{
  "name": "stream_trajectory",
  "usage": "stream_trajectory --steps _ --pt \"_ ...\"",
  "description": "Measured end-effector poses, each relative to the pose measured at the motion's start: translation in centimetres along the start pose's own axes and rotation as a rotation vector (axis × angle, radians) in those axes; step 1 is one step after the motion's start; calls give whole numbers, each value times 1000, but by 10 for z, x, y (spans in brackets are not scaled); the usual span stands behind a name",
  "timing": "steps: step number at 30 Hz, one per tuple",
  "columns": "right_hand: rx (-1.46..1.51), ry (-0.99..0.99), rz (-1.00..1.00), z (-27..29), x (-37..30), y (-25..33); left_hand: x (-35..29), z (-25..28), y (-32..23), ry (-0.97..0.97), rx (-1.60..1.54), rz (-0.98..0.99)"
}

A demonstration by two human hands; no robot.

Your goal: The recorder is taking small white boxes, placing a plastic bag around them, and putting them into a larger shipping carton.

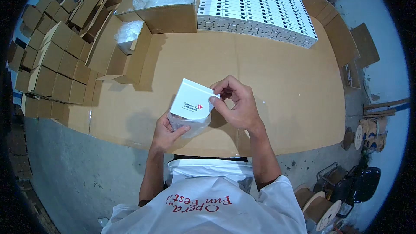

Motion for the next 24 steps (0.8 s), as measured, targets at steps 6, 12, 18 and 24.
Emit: stream_trajectory --steps 6,12,18,24 --pt "-69 3 45 1 3 4 -1 0 1 -12 -20 9" --pt "-66 29 77 -7 6 7 0 1 1 -10 -15 -30" --pt "-199 147 12 -16 4 -4 -1 1 -6 -62 3 -79" --pt "-87 93 -36 -21 1 -11 2 -1 -3 -134 -92 -79"
Point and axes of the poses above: each hand's wrist, its own x-axis towards the middle knuckle, its own z-axis out of the back of the hand, y = z × x, the point moved 7 cm from there along x, towards the middle knuckle, and after that the axes turned 6 degrees about -x, right-handed, at the moved point
